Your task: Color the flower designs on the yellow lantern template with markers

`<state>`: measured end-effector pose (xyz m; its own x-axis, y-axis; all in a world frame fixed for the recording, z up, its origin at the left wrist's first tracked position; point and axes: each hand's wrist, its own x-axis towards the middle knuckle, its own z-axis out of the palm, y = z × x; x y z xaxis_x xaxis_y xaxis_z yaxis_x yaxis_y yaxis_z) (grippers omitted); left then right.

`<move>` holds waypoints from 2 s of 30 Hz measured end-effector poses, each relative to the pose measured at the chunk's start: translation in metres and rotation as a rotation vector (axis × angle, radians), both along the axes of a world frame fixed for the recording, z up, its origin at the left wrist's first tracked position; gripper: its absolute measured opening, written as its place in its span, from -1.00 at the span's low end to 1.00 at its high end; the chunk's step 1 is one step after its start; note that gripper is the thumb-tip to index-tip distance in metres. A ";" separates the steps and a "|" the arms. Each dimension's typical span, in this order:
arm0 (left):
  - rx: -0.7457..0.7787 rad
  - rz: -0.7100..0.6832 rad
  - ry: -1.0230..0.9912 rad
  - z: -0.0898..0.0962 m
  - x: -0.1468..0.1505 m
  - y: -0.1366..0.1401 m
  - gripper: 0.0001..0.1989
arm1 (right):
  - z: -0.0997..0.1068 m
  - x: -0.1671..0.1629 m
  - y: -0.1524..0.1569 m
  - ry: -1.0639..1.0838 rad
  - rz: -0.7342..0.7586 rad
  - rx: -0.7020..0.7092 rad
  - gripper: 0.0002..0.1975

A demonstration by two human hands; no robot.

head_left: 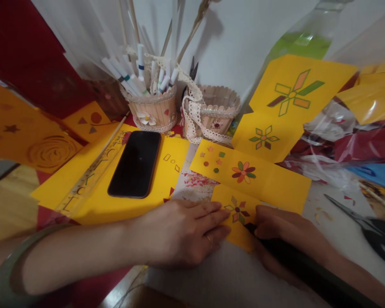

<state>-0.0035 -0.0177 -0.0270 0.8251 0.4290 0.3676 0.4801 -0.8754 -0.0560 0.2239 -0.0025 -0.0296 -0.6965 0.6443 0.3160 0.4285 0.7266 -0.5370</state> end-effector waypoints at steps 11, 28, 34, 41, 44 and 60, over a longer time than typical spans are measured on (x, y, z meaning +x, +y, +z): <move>-0.044 0.048 -0.064 0.000 0.007 -0.004 -0.73 | 0.013 0.010 0.001 0.092 -0.394 -0.179 -0.87; 0.034 0.195 -0.092 -0.009 0.022 -0.026 -0.62 | 0.007 -0.009 -0.009 -0.031 -0.529 -0.102 -0.90; 0.039 0.193 -0.098 -0.008 0.023 -0.024 -0.63 | 0.009 -0.009 -0.009 -0.074 -0.509 -0.058 -0.90; 0.044 0.190 -0.100 -0.008 0.022 -0.024 -0.63 | 0.006 -0.007 -0.009 -0.099 -0.488 -0.039 -0.89; 0.033 0.183 -0.096 -0.007 0.022 -0.024 -0.63 | 0.004 -0.006 -0.010 -0.092 -0.477 -0.033 -0.89; -0.003 0.202 -0.118 -0.009 0.021 -0.024 -0.63 | 0.000 -0.002 -0.011 -0.115 -0.373 0.042 -0.81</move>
<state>0.0179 -0.0413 -0.0357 0.6738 0.5824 0.4548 0.6487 -0.7609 0.0133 0.2217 -0.0136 -0.0293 -0.4494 0.8480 0.2810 0.7231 0.5300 -0.4430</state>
